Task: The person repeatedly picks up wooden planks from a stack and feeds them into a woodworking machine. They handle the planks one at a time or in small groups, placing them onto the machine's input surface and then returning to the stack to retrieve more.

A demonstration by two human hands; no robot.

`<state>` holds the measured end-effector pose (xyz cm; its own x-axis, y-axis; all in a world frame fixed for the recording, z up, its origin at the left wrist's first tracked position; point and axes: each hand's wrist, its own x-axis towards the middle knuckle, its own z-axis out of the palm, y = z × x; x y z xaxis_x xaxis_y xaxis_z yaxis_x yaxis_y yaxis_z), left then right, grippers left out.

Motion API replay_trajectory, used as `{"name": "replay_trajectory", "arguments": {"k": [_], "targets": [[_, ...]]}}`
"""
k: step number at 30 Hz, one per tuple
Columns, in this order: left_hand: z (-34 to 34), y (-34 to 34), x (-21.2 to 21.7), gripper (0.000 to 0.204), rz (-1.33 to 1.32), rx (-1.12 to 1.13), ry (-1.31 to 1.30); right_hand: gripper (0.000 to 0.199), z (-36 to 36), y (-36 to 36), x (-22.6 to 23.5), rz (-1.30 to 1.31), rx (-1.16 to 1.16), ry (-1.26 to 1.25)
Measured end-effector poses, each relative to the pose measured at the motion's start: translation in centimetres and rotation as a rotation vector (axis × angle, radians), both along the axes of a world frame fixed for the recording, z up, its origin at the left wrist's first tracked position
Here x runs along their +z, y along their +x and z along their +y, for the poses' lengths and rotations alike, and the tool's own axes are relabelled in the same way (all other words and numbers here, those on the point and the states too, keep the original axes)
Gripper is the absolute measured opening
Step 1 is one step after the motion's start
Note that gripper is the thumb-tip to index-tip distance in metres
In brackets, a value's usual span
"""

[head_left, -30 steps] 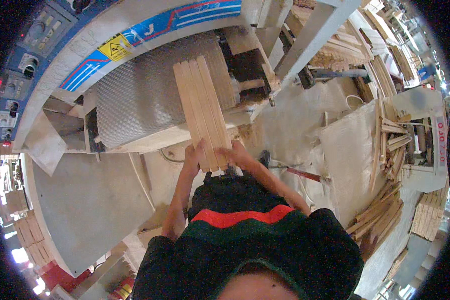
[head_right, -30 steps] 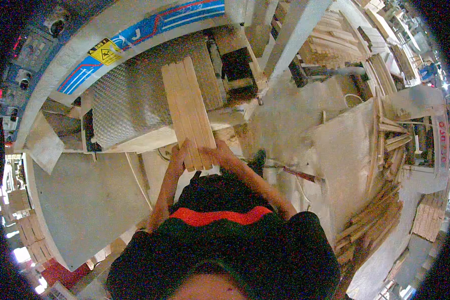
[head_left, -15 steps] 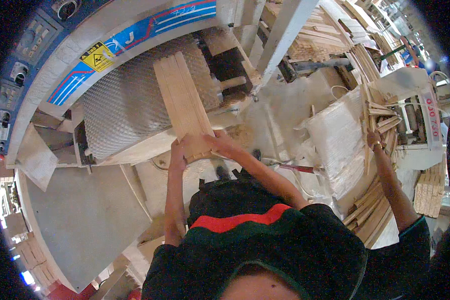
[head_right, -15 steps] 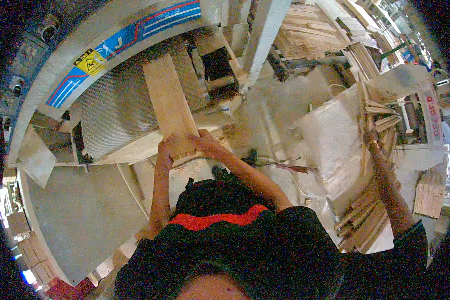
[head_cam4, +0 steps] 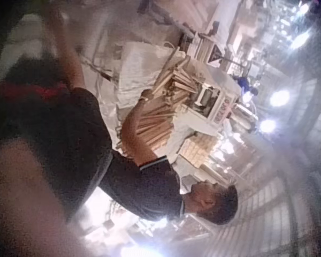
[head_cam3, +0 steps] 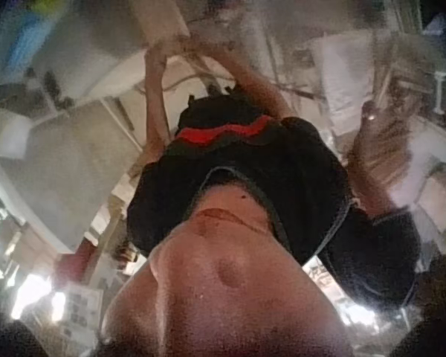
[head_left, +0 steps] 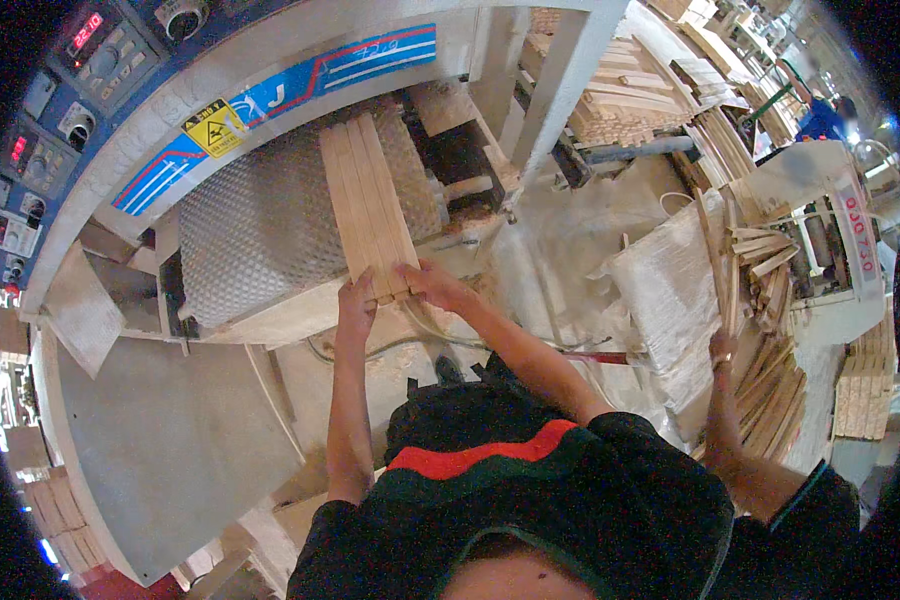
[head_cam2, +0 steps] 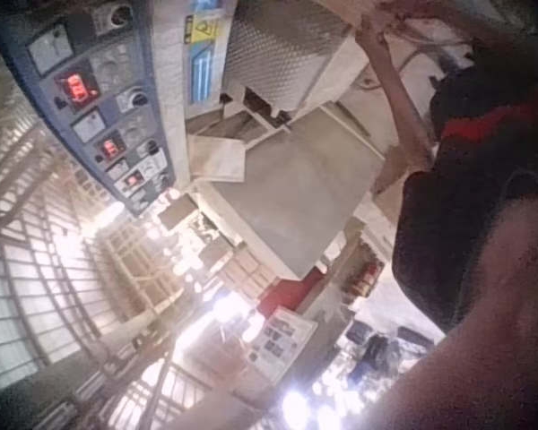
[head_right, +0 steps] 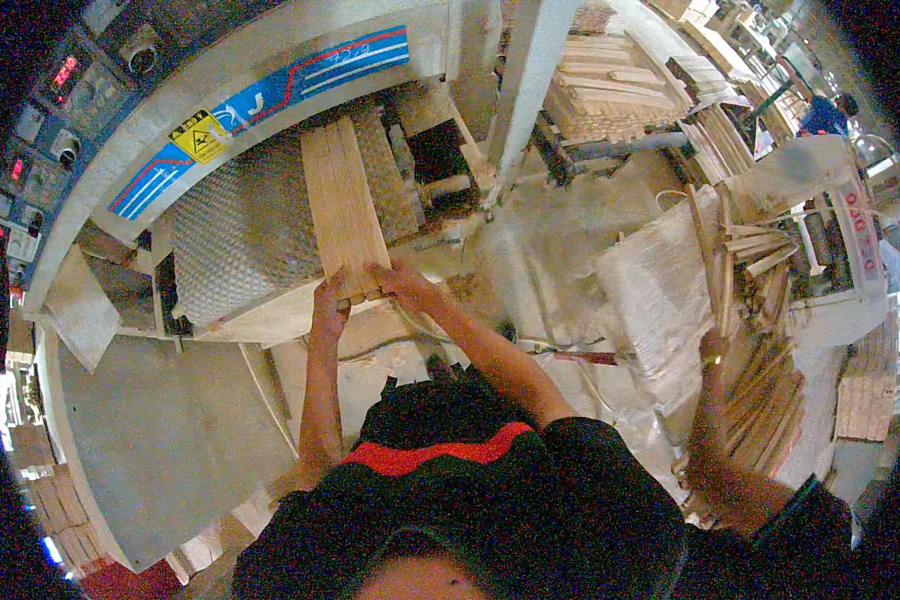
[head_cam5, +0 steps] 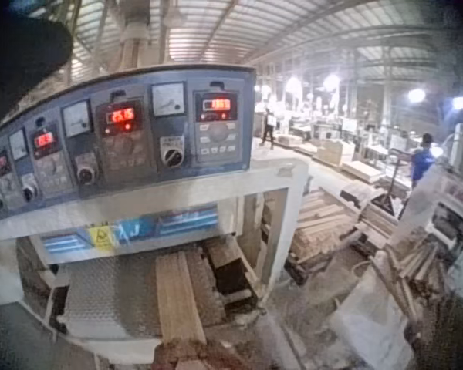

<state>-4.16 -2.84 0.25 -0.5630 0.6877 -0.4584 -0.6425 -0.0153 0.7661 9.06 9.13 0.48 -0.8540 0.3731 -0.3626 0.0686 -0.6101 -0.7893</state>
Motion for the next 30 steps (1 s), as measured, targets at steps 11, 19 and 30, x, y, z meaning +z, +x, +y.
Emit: {"name": "replay_trajectory", "arguments": {"k": [11,19,30], "targets": [[2.1,-1.1,-0.3,0.039,0.023,0.020,0.078,0.044,3.2,-2.2,-2.1,0.071,0.027,0.033],[3.5,-0.9,-1.0,0.035,-0.080,0.050,0.133,0.040,3.4,-1.4,-0.7,0.101,-0.047,-0.065],[4.8,-2.6,-2.4,0.024,-0.073,-0.069,0.221,0.034,5.4,-3.7,-5.0,0.155,0.044,0.381]]}}
